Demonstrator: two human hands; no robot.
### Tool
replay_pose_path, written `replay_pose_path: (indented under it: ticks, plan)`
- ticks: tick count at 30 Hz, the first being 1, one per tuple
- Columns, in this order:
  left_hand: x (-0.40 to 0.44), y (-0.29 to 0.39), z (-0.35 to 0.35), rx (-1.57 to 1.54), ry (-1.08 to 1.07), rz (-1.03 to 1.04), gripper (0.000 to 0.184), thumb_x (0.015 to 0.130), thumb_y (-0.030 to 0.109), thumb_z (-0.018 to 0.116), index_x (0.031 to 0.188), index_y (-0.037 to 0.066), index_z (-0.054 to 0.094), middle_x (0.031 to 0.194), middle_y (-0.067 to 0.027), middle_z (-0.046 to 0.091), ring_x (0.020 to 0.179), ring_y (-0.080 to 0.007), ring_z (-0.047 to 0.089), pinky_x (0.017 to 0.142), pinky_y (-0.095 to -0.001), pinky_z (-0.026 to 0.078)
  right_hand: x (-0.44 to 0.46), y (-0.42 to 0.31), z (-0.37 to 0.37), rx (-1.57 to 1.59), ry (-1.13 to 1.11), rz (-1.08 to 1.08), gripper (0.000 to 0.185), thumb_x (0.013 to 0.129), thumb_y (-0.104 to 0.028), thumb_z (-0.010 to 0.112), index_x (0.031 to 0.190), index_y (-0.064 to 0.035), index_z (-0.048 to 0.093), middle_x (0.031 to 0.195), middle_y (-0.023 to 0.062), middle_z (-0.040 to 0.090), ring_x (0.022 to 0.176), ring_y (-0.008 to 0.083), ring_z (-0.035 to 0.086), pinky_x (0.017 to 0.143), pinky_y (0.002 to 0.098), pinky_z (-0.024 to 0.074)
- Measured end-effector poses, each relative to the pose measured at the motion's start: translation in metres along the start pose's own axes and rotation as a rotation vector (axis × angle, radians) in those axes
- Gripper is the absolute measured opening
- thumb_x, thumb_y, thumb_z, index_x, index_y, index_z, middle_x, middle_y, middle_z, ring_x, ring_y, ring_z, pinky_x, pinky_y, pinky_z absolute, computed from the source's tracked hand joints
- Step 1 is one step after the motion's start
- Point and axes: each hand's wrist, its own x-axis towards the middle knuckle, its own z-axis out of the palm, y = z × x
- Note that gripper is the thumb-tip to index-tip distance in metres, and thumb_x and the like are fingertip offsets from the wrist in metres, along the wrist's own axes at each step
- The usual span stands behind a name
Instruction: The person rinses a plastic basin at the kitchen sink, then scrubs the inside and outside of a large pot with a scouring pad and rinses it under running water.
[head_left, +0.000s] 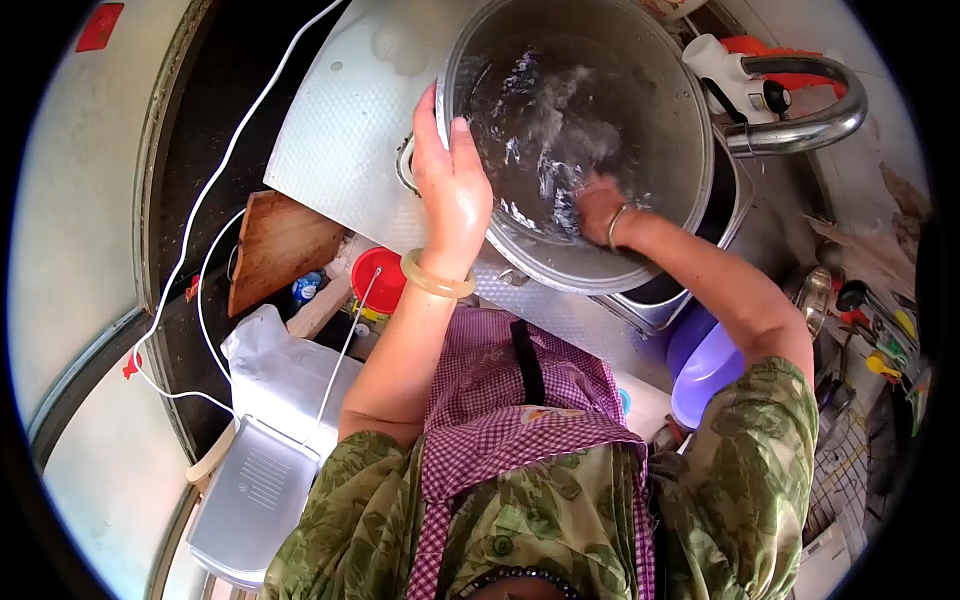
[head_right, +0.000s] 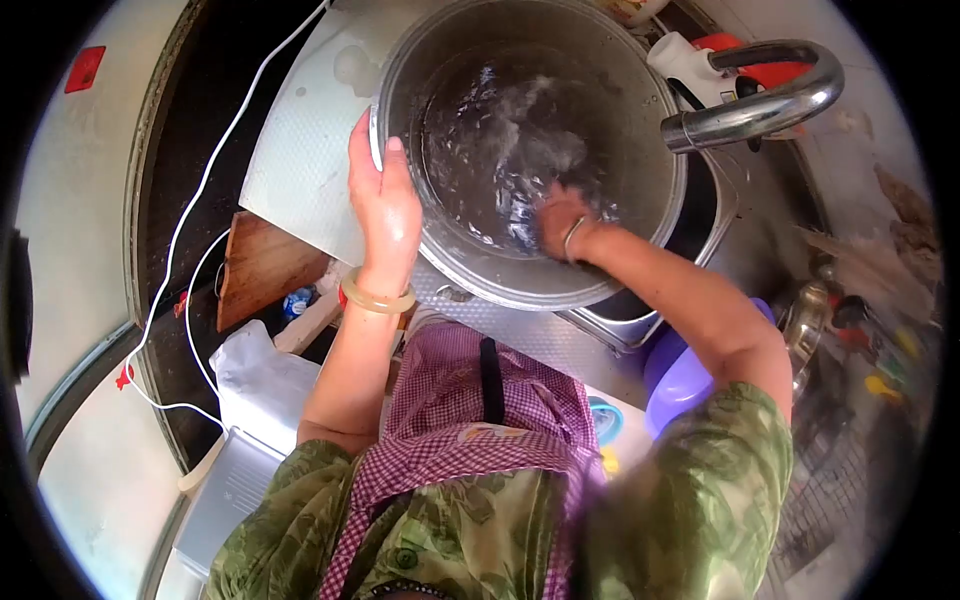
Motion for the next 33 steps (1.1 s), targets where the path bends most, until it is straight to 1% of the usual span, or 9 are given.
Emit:
replay_pose_path:
  ticks: [2,6,8,11,14,18,23,30,33]
  plan:
    - [0.0,-0.006,0.001,0.074,0.018,0.06,0.037,0.098,0.005,0.042,0.134,-0.005,0.041,0.119,-0.022,0.059,0.108,-0.0299,0.058,0.096,-0.0363,0.042,-0.001,-0.023,-0.005,0.407,0.059,-0.133,0.056,0.076,-0.004,0.052,0.131,-0.0029,0.049,0.123,0.0276,0.052,0.113,0.041,0.053,0.098,0.0443,0.0415]
    - [0.003,-0.003,0.001,0.054,0.009,0.064,0.038,0.102,0.013,0.039,0.135,-0.005,0.041,0.122,-0.0219,0.058,0.111,-0.0293,0.057,0.097,-0.036,0.042,-0.013,-0.057,-0.079,1.524,-0.043,-0.179,0.066,0.082,-0.011,0.063,0.143,-0.0056,0.038,0.127,0.011,0.053,0.118,0.0159,0.046,0.1,0.0286,0.038]
    - [0.002,-0.002,0.0,0.02,-0.005,0.046,0.04,0.103,0.017,0.037,0.136,-0.005,0.041,0.125,-0.0201,0.056,0.113,-0.0268,0.054,0.099,-0.0349,0.041,-0.04,-0.074,-0.106,1.616,0.166,-0.299,0.067,0.085,-0.017,0.065,0.144,-0.0062,0.037,0.128,0.0114,0.051,0.12,0.0177,0.046,0.103,0.0302,0.0366]
    - [0.002,-0.002,0.0,-0.03,-0.005,0.007,0.041,0.104,0.019,0.035,0.137,-0.004,0.041,0.127,-0.0182,0.054,0.115,-0.024,0.052,0.1,-0.0337,0.039,-0.069,-0.081,-0.099,1.119,0.456,-0.36,0.066,0.088,-0.024,0.063,0.144,-0.0036,0.036,0.127,0.017,0.048,0.118,0.0275,0.048,0.105,0.0369,0.0347]
    - [0.004,-0.013,0.004,-0.116,0.025,-0.011,0.04,0.101,0.012,0.037,0.137,-0.005,0.041,0.125,-0.021,0.056,0.114,-0.0278,0.055,0.1,-0.0355,0.04,-0.096,-0.047,-0.068,0.969,0.256,-0.403,0.066,0.08,-0.012,0.063,0.142,-0.0067,0.041,0.125,0.021,0.048,0.119,0.0357,0.046,0.107,0.0412,0.0332]
    - [0.004,-0.013,0.001,-0.018,-0.001,0.013,0.04,0.1,0.01,0.037,0.137,-0.006,0.041,0.127,-0.0216,0.056,0.115,-0.0288,0.055,0.101,-0.0363,0.039,-0.132,0.022,-0.059,0.263,0.132,-0.048,0.06,0.073,-0.006,0.065,0.132,-0.0108,0.052,0.122,0.0155,0.053,0.115,0.0357,0.047,0.103,0.041,0.0367]
    - [0.004,-0.004,-0.002,0.052,-0.026,0.025,0.04,0.1,0.011,0.037,0.136,-0.006,0.041,0.127,-0.0211,0.055,0.116,-0.028,0.053,0.102,-0.036,0.038,-0.084,0.055,-0.044,-0.148,0.429,0.337,0.058,0.071,-0.008,0.07,0.127,-0.0152,0.057,0.122,0.0085,0.055,0.118,0.0341,0.044,0.101,0.0421,0.0383]
    - [0.004,0.0,-0.003,0.086,-0.025,0.014,0.037,0.099,0.007,0.039,0.133,-0.007,0.043,0.12,-0.0227,0.059,0.11,-0.031,0.057,0.098,-0.0377,0.041,-0.052,0.024,-0.05,0.048,0.742,0.27,0.069,0.071,-0.016,0.074,0.135,-0.0178,0.049,0.139,0.0134,0.043,0.123,0.0353,0.04,0.101,0.0447,0.0396]
    - [0.004,0.003,-0.002,0.087,-0.02,-0.022,0.037,0.099,0.007,0.039,0.132,-0.007,0.044,0.119,-0.0223,0.059,0.109,-0.0306,0.058,0.097,-0.0372,0.042,-0.031,0.019,-0.017,0.245,0.562,0.288,0.069,0.078,-0.025,0.07,0.139,-0.0109,0.041,0.141,0.0202,0.04,0.119,0.0426,0.047,0.099,0.0462,0.0422]
